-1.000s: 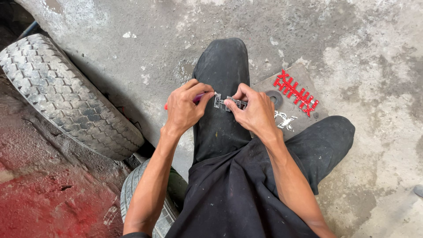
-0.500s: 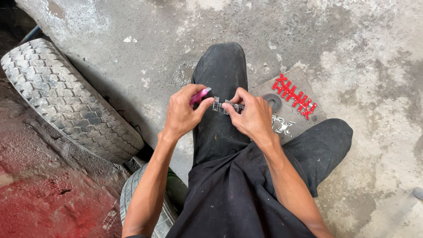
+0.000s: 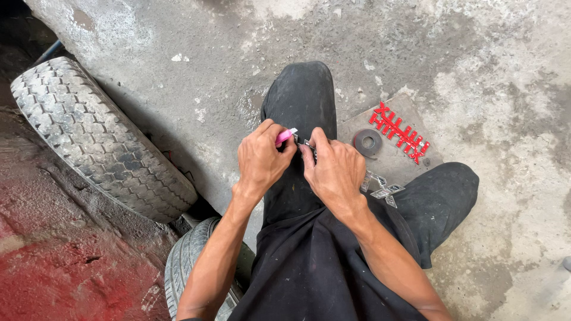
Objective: The person uses a utility knife to cut red plastic letters and then attaches them to a metal frame. They also use the knife to scrape or clean the edges of silver metal letters.
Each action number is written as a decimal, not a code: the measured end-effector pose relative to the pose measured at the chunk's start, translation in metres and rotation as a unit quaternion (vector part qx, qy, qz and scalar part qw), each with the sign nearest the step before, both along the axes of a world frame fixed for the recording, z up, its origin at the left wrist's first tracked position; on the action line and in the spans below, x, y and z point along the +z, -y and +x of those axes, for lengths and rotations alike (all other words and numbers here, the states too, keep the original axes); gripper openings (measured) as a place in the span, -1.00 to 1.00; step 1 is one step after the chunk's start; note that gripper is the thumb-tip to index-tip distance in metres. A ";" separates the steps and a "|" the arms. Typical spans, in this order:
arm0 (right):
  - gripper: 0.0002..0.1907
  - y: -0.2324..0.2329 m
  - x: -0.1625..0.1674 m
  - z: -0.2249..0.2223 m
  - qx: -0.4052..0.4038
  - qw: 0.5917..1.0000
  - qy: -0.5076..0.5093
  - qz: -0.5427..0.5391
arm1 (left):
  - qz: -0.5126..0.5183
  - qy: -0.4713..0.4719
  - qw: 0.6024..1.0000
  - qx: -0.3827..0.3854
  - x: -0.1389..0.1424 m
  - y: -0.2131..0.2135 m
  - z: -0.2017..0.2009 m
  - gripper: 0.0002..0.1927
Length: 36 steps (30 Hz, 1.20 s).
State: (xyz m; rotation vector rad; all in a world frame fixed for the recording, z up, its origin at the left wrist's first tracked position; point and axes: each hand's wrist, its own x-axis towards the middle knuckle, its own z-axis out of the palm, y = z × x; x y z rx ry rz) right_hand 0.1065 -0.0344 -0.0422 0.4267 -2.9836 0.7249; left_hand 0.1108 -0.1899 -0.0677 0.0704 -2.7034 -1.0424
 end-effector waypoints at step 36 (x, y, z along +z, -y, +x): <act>-0.74 -0.002 -0.005 0.002 -0.014 0.999 -0.014 -0.035 | 0.036 0.035 0.999 0.001 -0.007 0.002 -0.003 -0.88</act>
